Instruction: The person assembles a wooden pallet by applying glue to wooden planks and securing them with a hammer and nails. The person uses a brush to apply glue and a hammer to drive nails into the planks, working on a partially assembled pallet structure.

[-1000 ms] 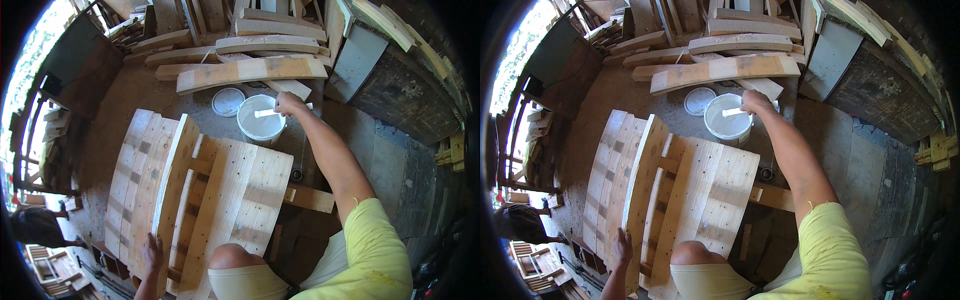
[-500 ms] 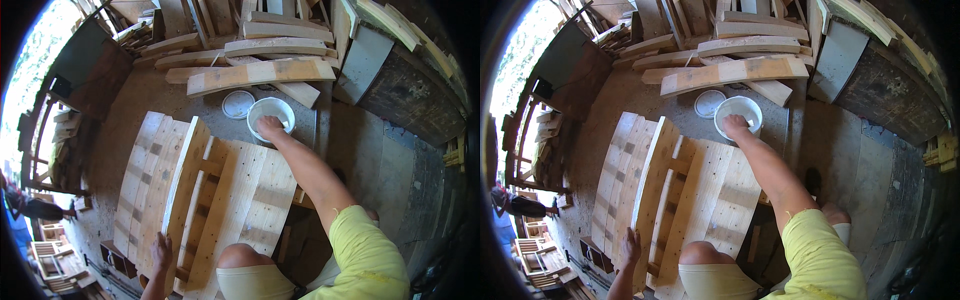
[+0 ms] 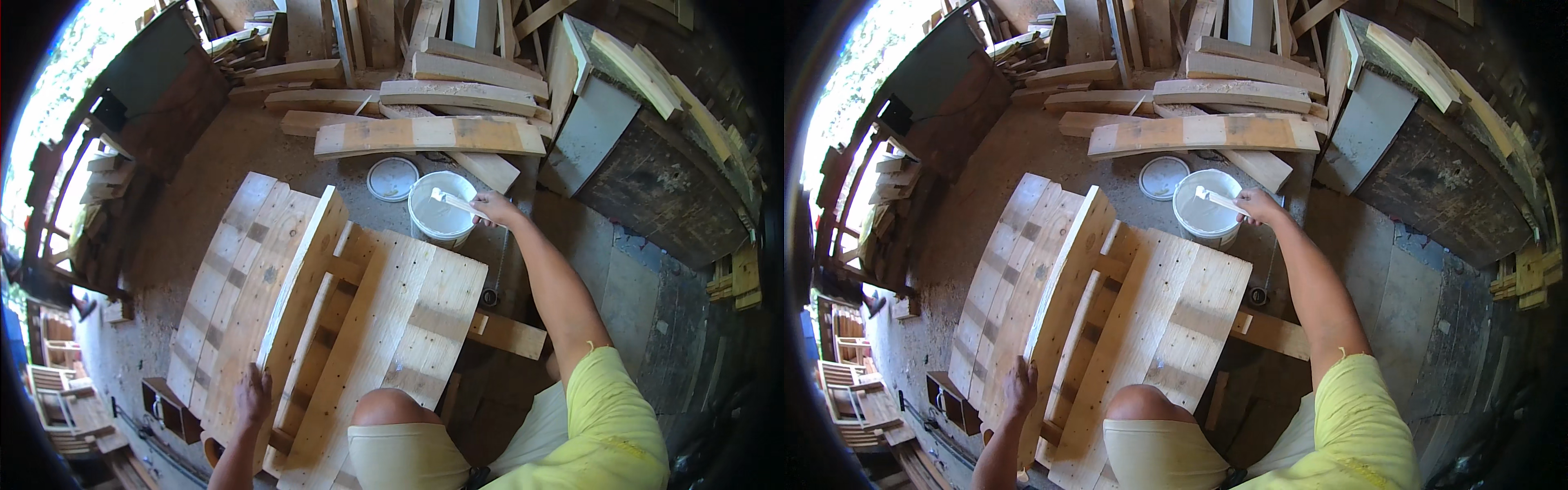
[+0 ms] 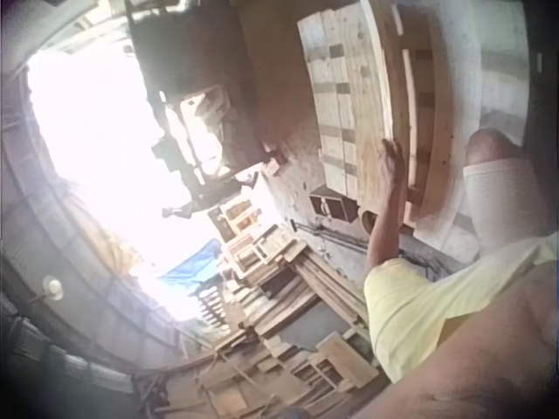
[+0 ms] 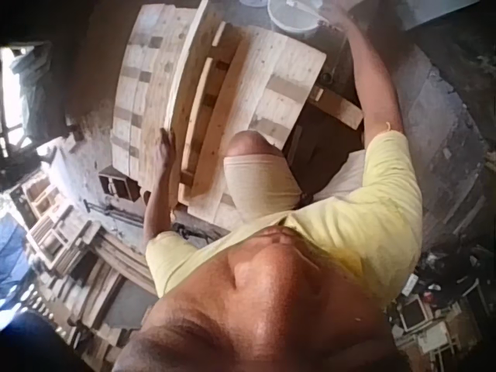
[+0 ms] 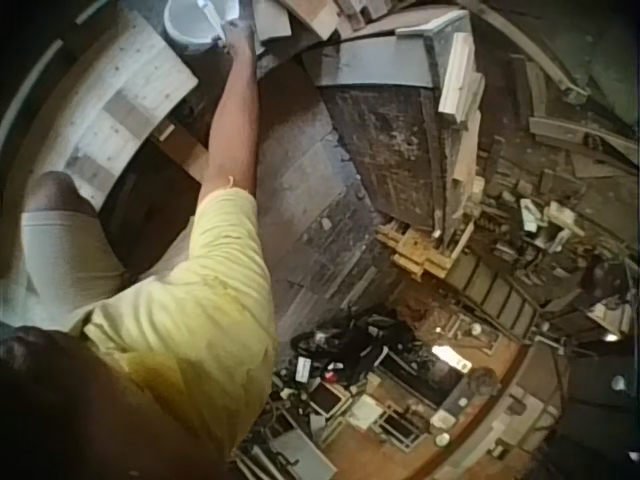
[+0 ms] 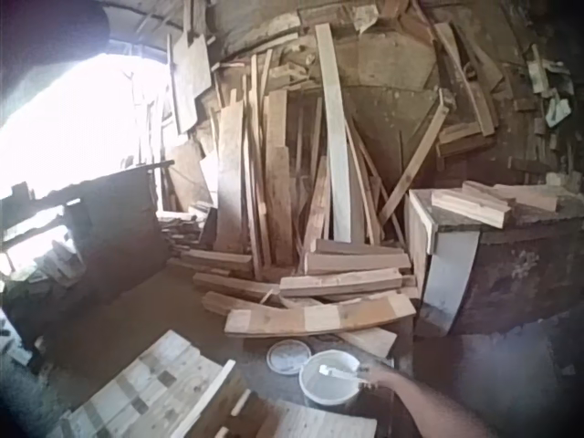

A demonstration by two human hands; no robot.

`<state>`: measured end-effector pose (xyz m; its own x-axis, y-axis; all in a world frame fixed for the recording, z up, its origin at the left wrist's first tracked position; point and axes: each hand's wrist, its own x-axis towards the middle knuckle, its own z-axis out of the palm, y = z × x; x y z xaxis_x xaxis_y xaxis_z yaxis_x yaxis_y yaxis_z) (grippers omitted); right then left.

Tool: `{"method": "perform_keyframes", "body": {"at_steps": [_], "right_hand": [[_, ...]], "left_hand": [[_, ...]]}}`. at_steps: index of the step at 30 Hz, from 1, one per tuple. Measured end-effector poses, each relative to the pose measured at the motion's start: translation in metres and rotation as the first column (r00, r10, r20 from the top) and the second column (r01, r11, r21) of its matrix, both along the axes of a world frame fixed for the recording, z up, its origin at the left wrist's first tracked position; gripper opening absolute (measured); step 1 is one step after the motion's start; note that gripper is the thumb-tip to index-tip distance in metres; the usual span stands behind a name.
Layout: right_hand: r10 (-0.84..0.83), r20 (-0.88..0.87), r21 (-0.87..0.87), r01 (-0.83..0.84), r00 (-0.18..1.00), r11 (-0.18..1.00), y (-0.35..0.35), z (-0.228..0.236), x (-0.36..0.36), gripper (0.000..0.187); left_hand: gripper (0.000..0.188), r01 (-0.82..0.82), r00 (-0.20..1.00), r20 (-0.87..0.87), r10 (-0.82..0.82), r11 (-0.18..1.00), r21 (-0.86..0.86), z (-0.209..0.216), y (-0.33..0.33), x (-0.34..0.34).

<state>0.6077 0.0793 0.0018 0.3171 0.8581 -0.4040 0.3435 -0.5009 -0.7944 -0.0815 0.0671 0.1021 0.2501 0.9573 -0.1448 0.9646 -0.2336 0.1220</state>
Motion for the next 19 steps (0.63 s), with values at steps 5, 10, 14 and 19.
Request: {"method": "perform_keyframes", "body": {"at_steps": [5, 10, 14, 19], "right_hand": [[-0.099, -0.073, 0.114, 0.107, 0.992, 0.988, -0.022, -0.011, -0.012, 0.029], [-0.144, 0.042, 0.118, 0.138, 0.989, 0.983, -0.033, -0.017, -0.022, 0.035], [-0.261, 0.217, 0.259, 0.202, 0.941, 0.945, -0.026, -0.021, -0.033, 0.027], [-0.238, 0.221, 0.463, 0.113, 0.946, 0.879, 0.013, -0.010, -0.072, 0.038]], "left_hand": [[0.030, -0.026, 1.000, 0.000, 0.026, 0.998, -0.052, 0.004, 0.001, 0.002], [0.032, -0.026, 0.999, 0.039, 0.029, 0.997, -0.066, 0.006, 0.003, 0.003], [0.033, -0.014, 0.998, 0.060, 0.017, 0.998, -0.056, 0.007, 0.001, 0.003], [0.037, 0.000, 0.993, 0.117, 0.011, 0.996, -0.093, 0.007, 0.004, -0.004]]}}
